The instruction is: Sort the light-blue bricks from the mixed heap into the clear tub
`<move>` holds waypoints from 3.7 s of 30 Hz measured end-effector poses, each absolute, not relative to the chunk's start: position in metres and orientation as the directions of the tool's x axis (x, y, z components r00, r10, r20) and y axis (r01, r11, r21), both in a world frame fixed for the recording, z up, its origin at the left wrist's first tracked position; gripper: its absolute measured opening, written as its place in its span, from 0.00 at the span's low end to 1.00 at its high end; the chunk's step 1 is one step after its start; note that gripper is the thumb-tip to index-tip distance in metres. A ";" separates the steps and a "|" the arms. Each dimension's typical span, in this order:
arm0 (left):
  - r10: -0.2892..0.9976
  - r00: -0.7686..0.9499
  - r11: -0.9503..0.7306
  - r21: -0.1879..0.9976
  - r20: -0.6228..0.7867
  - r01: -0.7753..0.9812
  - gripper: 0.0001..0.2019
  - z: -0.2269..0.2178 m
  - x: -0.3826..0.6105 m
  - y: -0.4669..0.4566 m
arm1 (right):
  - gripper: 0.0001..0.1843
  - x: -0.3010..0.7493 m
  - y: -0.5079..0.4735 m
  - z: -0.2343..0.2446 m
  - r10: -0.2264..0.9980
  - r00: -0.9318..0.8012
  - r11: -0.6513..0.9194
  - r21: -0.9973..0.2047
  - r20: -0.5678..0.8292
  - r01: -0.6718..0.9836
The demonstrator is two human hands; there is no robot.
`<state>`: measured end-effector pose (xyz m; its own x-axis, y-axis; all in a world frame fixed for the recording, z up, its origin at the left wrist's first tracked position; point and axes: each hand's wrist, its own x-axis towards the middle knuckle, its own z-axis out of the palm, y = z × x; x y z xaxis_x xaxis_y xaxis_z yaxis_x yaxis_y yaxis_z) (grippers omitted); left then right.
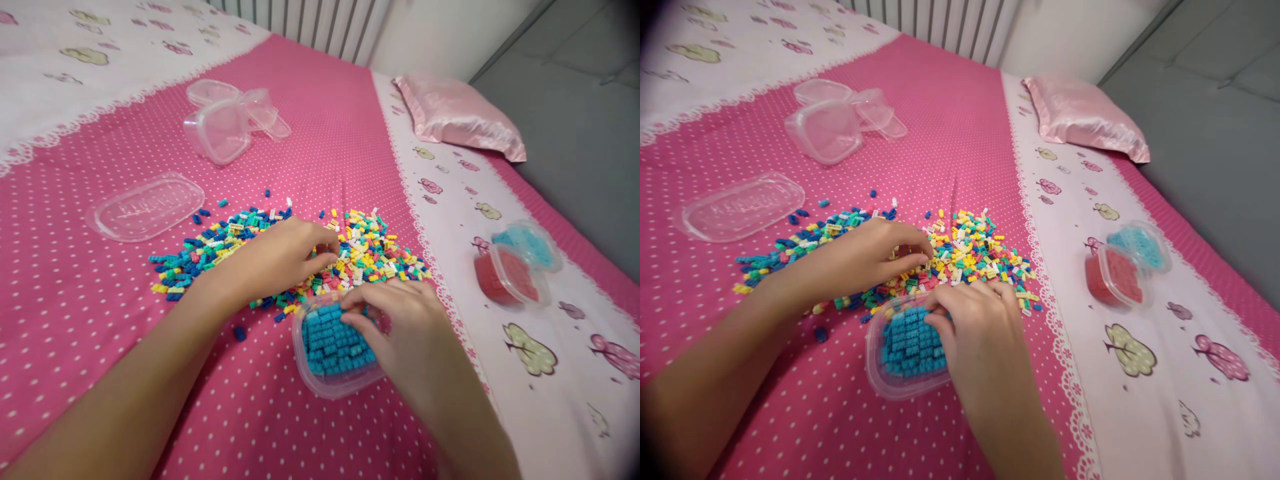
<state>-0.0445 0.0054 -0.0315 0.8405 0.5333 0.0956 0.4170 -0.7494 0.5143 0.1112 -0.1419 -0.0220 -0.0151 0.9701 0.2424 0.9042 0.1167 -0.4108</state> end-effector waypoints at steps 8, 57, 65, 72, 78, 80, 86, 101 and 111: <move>0.538 0.839 -0.740 0.526 0.087 0.420 0.13 -0.028 -0.044 0.008 | 0.05 0.203 -0.137 -0.015 0.909 0.326 -0.123 -0.580 0.259 0.805; 0.581 0.811 -0.692 0.485 -0.065 0.535 0.20 -0.019 -0.040 0.015 | 0.10 0.219 -0.105 -0.049 0.966 0.258 -0.211 -0.485 0.031 0.848; 0.556 0.831 -0.723 0.481 -0.022 0.496 0.19 -0.021 -0.041 0.016 | 0.08 0.218 -0.106 -0.046 0.957 0.290 -0.241 -0.516 0.016 0.822; 0.564 0.826 -0.709 0.509 -0.007 0.488 0.22 -0.027 -0.042 0.020 | 0.07 0.221 -0.106 -0.047 0.954 0.296 -0.212 -0.578 0.053 0.788; 0.570 0.821 -0.705 0.507 -0.012 0.497 0.21 -0.025 -0.042 0.018 | 0.12 0.223 -0.107 -0.050 0.957 0.284 -0.196 -0.595 0.058 0.780; 0.569 0.823 -0.705 0.508 -0.013 0.495 0.21 -0.026 -0.043 0.019 | 0.13 0.221 -0.107 -0.050 0.961 0.271 -0.189 -0.591 0.051 0.784; 0.567 0.824 -0.708 0.506 -0.009 0.493 0.20 -0.027 -0.043 0.019 | 0.11 0.222 -0.107 -0.050 0.962 0.267 -0.187 -0.597 0.047 0.780; 0.458 0.841 -0.790 0.565 0.287 0.238 0.11 -0.019 -0.035 -0.004 | 0.06 0.194 -0.126 -0.017 0.994 0.082 0.001 -0.770 0.069 0.638; 0.301 0.846 -0.824 0.567 0.439 -0.001 0.05 -0.012 -0.033 -0.015 | 0.07 0.158 -0.130 -0.011 0.995 -0.045 0.098 -0.795 0.089 0.599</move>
